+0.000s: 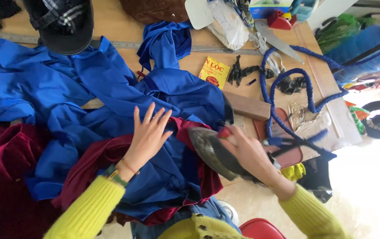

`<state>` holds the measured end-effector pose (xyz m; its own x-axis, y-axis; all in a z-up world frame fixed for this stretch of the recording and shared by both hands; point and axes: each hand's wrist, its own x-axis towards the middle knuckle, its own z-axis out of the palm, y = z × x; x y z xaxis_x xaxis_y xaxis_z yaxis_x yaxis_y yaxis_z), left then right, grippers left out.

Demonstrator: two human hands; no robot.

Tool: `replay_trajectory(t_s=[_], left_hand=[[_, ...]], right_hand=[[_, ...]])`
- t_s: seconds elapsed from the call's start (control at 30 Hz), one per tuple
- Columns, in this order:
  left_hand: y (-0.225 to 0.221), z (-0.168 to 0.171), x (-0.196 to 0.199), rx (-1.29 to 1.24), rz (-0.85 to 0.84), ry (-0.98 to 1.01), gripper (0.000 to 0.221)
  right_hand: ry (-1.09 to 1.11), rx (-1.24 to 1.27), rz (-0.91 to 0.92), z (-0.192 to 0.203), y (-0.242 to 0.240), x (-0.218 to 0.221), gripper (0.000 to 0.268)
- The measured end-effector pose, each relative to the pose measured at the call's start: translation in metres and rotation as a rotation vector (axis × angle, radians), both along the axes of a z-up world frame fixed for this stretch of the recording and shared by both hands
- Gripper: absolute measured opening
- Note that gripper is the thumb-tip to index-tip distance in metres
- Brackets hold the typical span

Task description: Ironing and arranging blue and maroon velvet fabric pieces on a workbench in a sewing factory.

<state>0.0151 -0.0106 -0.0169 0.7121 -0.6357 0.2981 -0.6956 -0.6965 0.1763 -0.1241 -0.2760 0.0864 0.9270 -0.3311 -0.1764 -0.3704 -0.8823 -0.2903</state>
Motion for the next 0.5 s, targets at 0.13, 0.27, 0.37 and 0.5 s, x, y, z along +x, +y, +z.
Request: replay_trajectory(t_s=[0.13,0.27,0.37,0.5], left_hand=[[-0.01,-0.012,0.011,-0.016,-0.006,0.077,0.053],[-0.019,-0.028,0.021,-0.002,0.015,0.095,0.032],[-0.02,-0.042,0.03,-0.028,0.019,0.129,0.019],[-0.022,-0.034,0.032,-0.036,0.025,0.126,0.012]], right_hand=[[0.059,-0.169,0.153,-0.025,0.015,0.023,0.048],[0.013,-0.141,0.172,-0.033,0.017,0.033,0.053],[0.024,-0.126,0.17,-0.029,0.018,0.031,0.057],[0.043,-0.171,0.147,-0.023,0.02,0.028,0.051]])
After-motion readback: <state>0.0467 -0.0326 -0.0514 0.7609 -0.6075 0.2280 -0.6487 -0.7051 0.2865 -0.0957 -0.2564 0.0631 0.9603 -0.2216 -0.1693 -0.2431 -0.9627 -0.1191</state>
